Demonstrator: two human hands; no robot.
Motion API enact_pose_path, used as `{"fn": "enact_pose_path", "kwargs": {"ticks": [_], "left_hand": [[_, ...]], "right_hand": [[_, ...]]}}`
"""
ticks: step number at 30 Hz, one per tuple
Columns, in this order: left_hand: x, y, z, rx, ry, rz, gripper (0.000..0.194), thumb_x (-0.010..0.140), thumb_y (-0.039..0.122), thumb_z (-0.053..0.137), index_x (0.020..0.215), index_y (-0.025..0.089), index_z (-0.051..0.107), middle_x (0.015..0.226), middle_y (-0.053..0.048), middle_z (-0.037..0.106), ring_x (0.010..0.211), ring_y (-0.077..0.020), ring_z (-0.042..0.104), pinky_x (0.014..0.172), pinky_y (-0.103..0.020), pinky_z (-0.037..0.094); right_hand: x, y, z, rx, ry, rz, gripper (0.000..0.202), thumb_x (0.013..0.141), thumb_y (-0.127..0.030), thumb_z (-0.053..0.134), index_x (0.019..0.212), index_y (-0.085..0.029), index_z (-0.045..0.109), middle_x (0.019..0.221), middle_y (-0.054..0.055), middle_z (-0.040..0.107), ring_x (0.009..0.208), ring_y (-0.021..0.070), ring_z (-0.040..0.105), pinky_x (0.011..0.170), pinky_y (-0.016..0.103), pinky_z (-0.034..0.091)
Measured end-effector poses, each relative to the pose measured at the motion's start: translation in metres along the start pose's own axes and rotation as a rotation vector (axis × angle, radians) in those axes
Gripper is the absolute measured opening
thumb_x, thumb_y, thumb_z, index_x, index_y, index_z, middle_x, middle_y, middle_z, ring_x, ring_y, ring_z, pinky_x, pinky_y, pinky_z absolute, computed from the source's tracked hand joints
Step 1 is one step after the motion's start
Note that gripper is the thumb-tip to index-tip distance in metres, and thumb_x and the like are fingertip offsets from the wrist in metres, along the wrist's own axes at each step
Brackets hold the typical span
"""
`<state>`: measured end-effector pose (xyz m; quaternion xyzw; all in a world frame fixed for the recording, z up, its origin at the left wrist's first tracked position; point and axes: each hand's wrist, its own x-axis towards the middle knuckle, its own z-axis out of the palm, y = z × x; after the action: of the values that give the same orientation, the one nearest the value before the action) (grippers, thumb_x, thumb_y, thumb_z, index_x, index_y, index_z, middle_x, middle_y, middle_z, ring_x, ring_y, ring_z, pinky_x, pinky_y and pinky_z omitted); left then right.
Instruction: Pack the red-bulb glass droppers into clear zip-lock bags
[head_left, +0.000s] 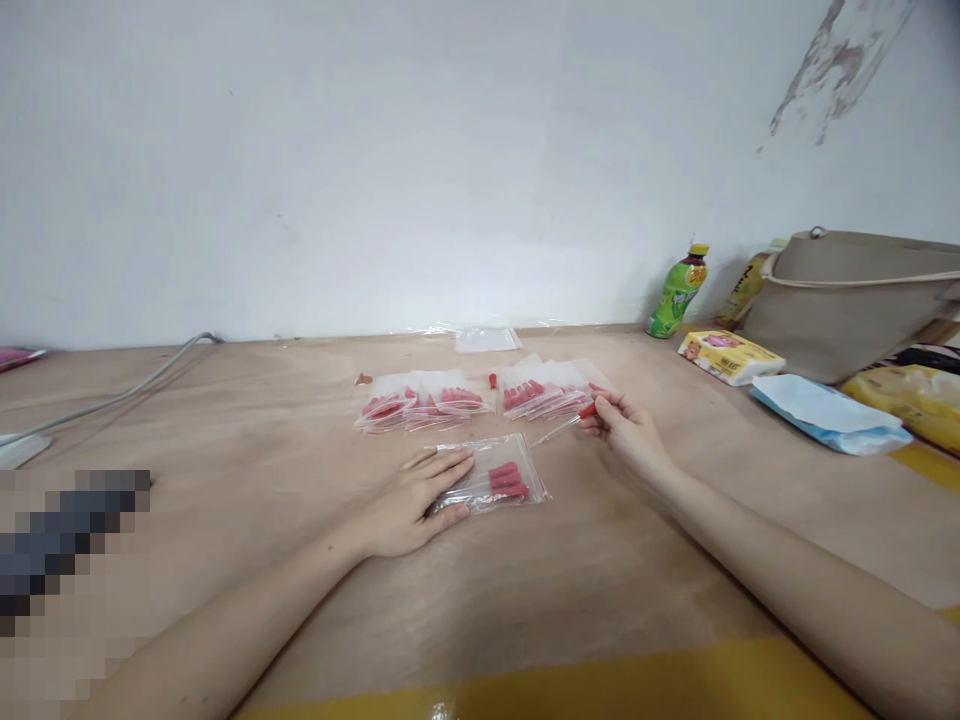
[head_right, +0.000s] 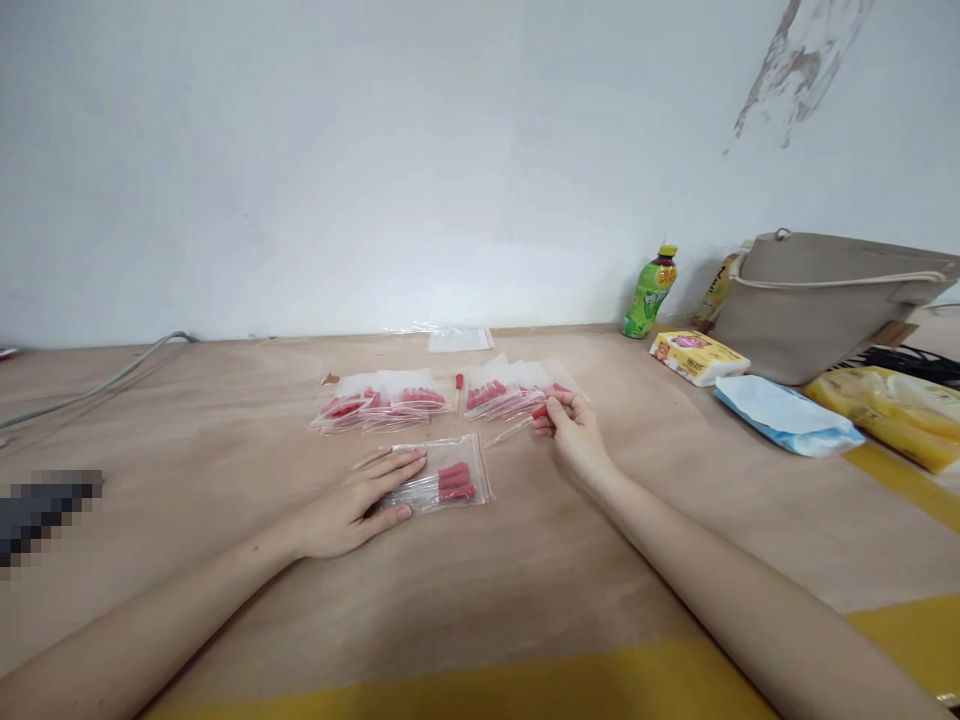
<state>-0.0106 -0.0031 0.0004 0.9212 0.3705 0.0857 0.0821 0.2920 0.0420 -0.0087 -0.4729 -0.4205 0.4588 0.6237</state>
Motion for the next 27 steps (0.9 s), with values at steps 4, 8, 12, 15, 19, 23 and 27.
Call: {"fn": "enact_pose_path", "kwargs": {"ticks": [4, 8, 12, 15, 19, 23, 27], "left_hand": [[0.001, 0.0, 0.0, 0.006, 0.0, -0.001, 0.054, 0.091, 0.047, 0.035, 0.138, 0.022, 0.027, 0.141, -0.007, 0.031, 0.128, -0.023, 0.029, 0.105, -0.044, 0.023], [0.001, 0.001, 0.0, -0.001, -0.001, -0.005, 0.053, 0.09, 0.047, 0.036, 0.137, 0.022, 0.028, 0.14, -0.007, 0.032, 0.128, -0.023, 0.029, 0.105, -0.045, 0.023], [0.0, 0.002, -0.001, -0.016, 0.007, -0.011, 0.056, 0.09, 0.045, 0.037, 0.138, 0.021, 0.024, 0.139, -0.008, 0.034, 0.128, -0.0237, 0.03, 0.105, -0.045, 0.023], [0.0, 0.003, -0.002, -0.023, 0.019, -0.013, 0.056, 0.09, 0.044, 0.038, 0.139, 0.021, 0.023, 0.139, -0.008, 0.035, 0.127, -0.0241, 0.031, 0.104, -0.044, 0.025], [0.0, 0.004, -0.002, -0.025, 0.03, -0.02, 0.056, 0.089, 0.044, 0.04, 0.138, 0.022, 0.024, 0.138, -0.007, 0.035, 0.126, -0.0246, 0.032, 0.104, -0.044, 0.025], [0.0, 0.004, -0.001, -0.022, 0.032, -0.009, 0.055, 0.09, 0.043, 0.04, 0.138, 0.023, 0.025, 0.138, -0.006, 0.036, 0.126, -0.0238, 0.032, 0.105, -0.043, 0.024], [0.0, 0.004, -0.002, -0.018, 0.032, 0.008, 0.053, 0.09, 0.043, 0.039, 0.138, 0.025, 0.025, 0.138, -0.005, 0.036, 0.127, -0.023, 0.031, 0.105, -0.043, 0.023]], "right_hand": [[-0.004, 0.005, 0.006, 0.039, -0.011, 0.026, 0.03, 0.064, -0.039, 0.067, 0.078, -0.02, 0.048, 0.063, -0.002, 0.059, 0.052, 0.0098, 0.057, 0.057, 0.026, 0.049], [-0.015, 0.009, 0.019, 0.124, -0.076, 0.117, 0.029, 0.064, -0.036, 0.068, 0.078, -0.021, 0.048, 0.063, -0.003, 0.058, 0.057, 0.0107, 0.06, 0.062, 0.027, 0.05], [-0.025, 0.012, 0.028, 0.035, -0.267, 0.158, 0.028, 0.064, -0.035, 0.068, 0.079, -0.02, 0.049, 0.072, 0.0, 0.063, 0.064, 0.0114, 0.061, 0.066, 0.028, 0.049], [-0.026, 0.014, 0.032, -0.226, -0.394, 0.049, 0.022, 0.066, -0.034, 0.064, 0.078, -0.018, 0.054, 0.072, 0.001, 0.063, 0.061, 0.0109, 0.057, 0.062, 0.027, 0.047], [-0.021, 0.015, 0.035, -0.564, -0.469, -0.247, 0.012, 0.068, -0.026, 0.061, 0.073, -0.016, 0.063, 0.074, 0.003, 0.062, 0.069, 0.0143, 0.055, 0.068, 0.03, 0.044], [-0.015, 0.024, 0.04, -0.568, -0.541, -0.311, 0.014, 0.068, -0.022, 0.059, 0.078, -0.016, 0.067, 0.08, 0.004, 0.066, 0.075, 0.0164, 0.058, 0.071, 0.03, 0.044], [-0.013, 0.033, 0.044, -0.564, -0.424, -0.219, 0.019, 0.066, -0.031, 0.064, 0.074, -0.015, 0.067, 0.069, 0.003, 0.066, 0.06, 0.0138, 0.056, 0.056, 0.025, 0.044]]}}
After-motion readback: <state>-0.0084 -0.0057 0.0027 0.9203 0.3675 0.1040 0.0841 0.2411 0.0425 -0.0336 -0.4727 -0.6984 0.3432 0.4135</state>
